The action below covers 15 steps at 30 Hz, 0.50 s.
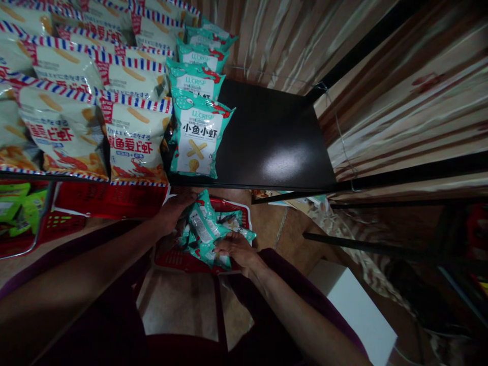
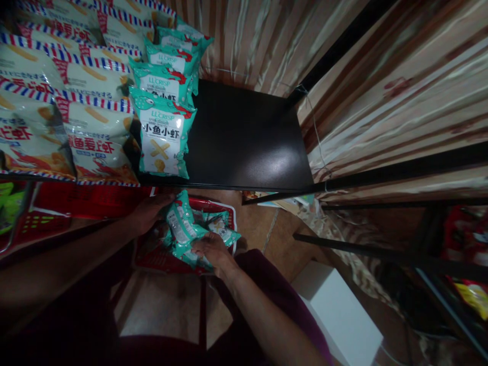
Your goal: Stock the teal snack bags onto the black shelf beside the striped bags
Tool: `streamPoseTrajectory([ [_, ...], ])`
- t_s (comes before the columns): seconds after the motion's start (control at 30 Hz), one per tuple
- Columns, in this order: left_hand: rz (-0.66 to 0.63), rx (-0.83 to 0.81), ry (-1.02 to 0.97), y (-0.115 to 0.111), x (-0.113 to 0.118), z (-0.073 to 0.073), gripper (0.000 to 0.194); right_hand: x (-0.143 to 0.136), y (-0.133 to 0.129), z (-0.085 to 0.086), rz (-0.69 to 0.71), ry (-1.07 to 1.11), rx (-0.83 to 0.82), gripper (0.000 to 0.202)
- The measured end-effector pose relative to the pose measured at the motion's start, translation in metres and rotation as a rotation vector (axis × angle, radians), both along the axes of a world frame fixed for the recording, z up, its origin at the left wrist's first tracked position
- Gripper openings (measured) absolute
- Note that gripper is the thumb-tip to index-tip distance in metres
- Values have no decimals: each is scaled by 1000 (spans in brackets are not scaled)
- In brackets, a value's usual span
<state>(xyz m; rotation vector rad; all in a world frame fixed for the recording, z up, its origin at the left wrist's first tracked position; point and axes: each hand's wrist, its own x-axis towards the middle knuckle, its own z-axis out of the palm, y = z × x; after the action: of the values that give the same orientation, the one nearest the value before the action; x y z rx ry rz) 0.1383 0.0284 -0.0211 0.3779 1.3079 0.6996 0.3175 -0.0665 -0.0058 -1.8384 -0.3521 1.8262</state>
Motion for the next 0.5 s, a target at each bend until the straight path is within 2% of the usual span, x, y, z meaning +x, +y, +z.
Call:
streamPoseTrajectory([
  [0.1,-120,98,100,-3,0,-1,36,2,-2,1,65,-44,19,18],
  [0.17,-111,96,137,-4,1,-2,31,3,-4,2,82,-51,22,17],
  [0.33,-75,43,173,-4,1,-5,17,3,-5,5,48,8,47,30],
  [0.5,-14,34,149,-3,3,-5,14,3,-4,4,-23,-46,222,36],
])
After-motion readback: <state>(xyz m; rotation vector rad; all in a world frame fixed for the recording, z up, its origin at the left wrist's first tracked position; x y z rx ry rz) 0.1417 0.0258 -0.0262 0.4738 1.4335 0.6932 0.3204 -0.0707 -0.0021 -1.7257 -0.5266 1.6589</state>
